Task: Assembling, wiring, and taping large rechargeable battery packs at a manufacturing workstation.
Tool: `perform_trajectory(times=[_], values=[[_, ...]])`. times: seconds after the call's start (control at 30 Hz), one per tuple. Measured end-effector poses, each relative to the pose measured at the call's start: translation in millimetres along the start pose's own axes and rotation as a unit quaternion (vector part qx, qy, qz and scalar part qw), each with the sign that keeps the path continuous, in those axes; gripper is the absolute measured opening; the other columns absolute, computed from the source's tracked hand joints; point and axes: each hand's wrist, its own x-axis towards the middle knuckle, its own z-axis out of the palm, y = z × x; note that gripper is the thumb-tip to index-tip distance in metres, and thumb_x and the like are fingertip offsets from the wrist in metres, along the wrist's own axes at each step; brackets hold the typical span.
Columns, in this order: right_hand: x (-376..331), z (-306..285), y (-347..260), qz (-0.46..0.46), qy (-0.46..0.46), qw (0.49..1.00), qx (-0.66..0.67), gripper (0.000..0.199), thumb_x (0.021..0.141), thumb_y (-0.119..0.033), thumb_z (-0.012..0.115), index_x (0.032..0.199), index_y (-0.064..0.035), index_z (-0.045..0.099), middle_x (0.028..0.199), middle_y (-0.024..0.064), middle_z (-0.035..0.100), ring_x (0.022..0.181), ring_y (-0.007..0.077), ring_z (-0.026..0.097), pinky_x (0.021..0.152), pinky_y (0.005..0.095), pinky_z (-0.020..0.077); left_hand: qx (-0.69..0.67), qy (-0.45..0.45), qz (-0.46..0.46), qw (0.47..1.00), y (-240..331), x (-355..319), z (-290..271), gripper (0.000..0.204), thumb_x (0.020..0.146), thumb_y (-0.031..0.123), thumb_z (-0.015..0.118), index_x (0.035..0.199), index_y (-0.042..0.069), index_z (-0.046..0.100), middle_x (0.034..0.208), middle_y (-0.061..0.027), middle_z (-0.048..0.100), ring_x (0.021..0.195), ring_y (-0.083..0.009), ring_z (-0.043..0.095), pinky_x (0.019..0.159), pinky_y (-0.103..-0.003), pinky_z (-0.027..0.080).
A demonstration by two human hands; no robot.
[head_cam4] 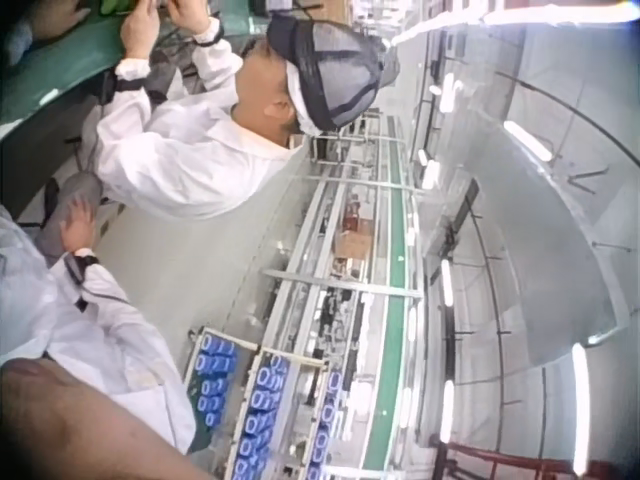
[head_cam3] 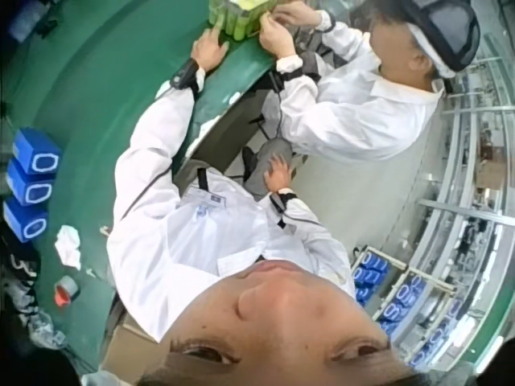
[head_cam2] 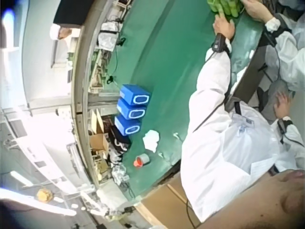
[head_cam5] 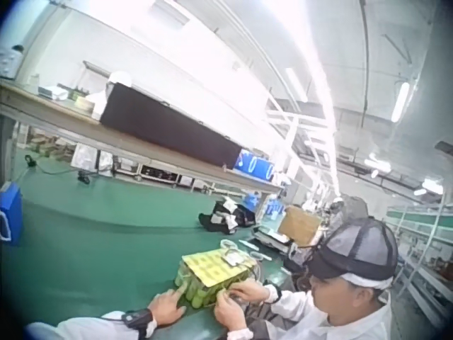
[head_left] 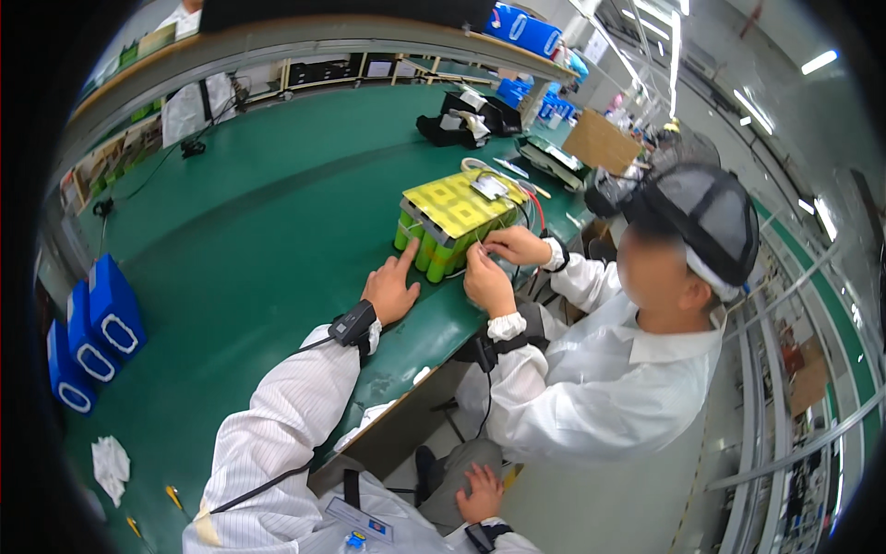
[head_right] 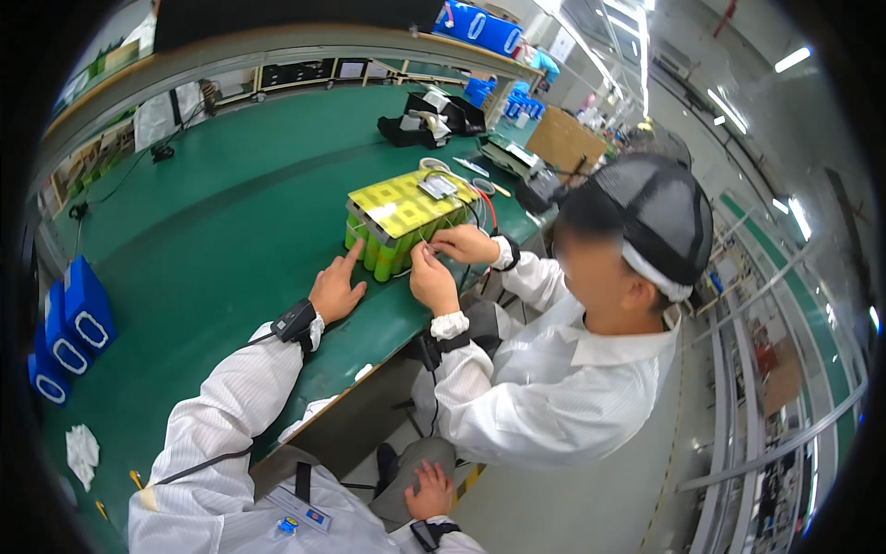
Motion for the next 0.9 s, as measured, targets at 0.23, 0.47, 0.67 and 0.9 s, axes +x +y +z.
perform_trajectory(times=[0.23,0.47,0.67,0.9], values=[[-4,1,1,0.007,0.001,1.000,0.019,0.046,0.074,-0.031,0.064,0.116,-0.0130,0.065,0.141,0.0049,0.051,0.136,0.0301,0.037,0.110,0.0564,0.0246,0.004,-0.005,0.034,0.999,-1,-3,0,0.084,0.080,0.022,0.066,0.153,0.017,0.025,0.096,-0.0212,0.058,0.091,-0.0409,0.060,0.082,-0.049,0.047],[9,-4,-13,0.007,-0.004,1.000,-0.014,0.043,0.073,-0.029,0.066,0.113,-0.0139,0.067,0.139,0.0039,0.053,0.134,0.0314,0.039,0.109,0.0553,0.0271,-0.002,-0.022,0.016,1.000,-10,0,-4,0.083,0.082,0.022,0.062,0.155,0.024,0.022,0.095,-0.0176,0.061,0.092,-0.0363,0.060,0.084,-0.048,0.044],[13,5,-9,0.010,-0.022,0.997,-0.069,0.046,0.075,-0.035,0.063,0.118,-0.0164,0.066,0.142,0.0001,0.050,0.135,0.0287,0.038,0.108,0.0558,0.0277,-0.049,-0.050,-0.004,0.998,-1,4,-4,0.084,0.081,0.021,0.063,0.154,0.023,0.024,0.093,-0.0176,0.061,0.089,-0.0379,0.061,0.083,-0.049,0.044],[7,25,-2,0.033,0.016,0.999,-0.019,0.037,0.078,-0.026,0.060,0.113,-0.0138,0.067,0.136,0.0074,0.055,0.133,0.0344,0.040,0.111,0.0622,0.0240,-0.076,-0.061,-0.035,0.995,-1,1,-3,0.083,0.080,0.021,0.066,0.152,0.015,0.025,0.097,-0.0193,0.064,0.094,-0.0377,0.062,0.085,-0.048,0.044]])
